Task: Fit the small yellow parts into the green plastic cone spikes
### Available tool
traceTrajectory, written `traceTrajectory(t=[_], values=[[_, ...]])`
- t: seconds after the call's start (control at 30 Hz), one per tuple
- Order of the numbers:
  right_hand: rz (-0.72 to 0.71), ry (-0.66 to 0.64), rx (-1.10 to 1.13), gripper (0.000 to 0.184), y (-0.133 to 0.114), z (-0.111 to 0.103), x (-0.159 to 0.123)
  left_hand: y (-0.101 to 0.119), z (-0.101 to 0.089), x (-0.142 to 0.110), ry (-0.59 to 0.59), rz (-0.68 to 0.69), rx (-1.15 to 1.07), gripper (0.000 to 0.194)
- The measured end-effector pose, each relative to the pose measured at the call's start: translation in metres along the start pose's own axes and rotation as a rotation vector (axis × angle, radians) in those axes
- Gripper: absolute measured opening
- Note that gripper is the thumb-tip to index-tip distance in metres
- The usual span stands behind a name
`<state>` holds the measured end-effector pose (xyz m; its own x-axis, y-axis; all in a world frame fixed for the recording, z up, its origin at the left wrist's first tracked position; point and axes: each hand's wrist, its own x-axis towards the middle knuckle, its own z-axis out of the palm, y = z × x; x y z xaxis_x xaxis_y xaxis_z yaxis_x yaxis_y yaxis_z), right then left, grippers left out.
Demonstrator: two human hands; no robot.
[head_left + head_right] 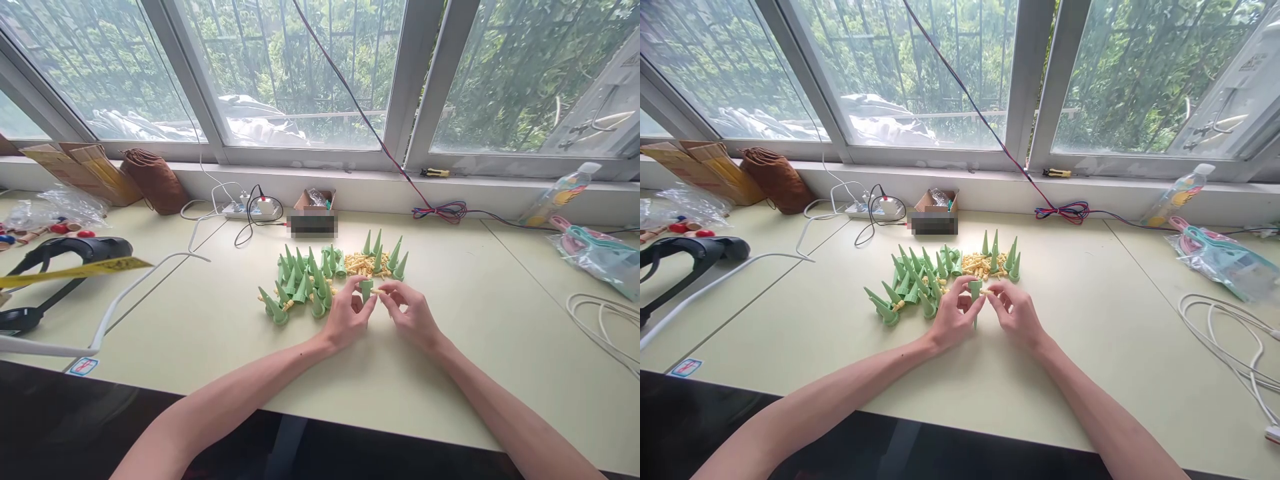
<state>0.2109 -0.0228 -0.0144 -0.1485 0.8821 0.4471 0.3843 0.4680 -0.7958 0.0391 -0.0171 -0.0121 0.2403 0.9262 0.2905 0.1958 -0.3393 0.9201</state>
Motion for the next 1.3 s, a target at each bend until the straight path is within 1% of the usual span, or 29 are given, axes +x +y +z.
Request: traceTrajectory(t=[0.2, 0.3, 0.5, 0.97, 1.3], values=[[0.051, -0.023, -0.002, 0.030, 0.0023, 0.0000, 0.0011, -0.0001, -0.0002, -0.0002, -0.004, -0.006, 0.015, 0.033], [0.053, -0.020, 0.004, 0.026, 0.0019, -0.0001, 0.0009, 0.0007, -0.0004, -0.0003, -0.001, -0.003, 0.012, 0.033], [0.013, -0.012, 0.007, 0.018, 0.0008, 0.0007, 0.0005, 0.0001, -0.0001, -0.0002, 0.000, 0.003, 0.012, 0.032], [0.035, -0.015, 0.014, 0.023, 0.0029, 0.0014, 0.0006, 0.0005, -0.0004, -0.0001, -0.004, -0.001, 0.005, 0.032], [0.023, -0.013, 0.014, 0.024, 0.0014, 0.0009, 0.0005, 0.0003, -0.0002, 0.0000, -0.003, 0.002, -0.004, 0.030]])
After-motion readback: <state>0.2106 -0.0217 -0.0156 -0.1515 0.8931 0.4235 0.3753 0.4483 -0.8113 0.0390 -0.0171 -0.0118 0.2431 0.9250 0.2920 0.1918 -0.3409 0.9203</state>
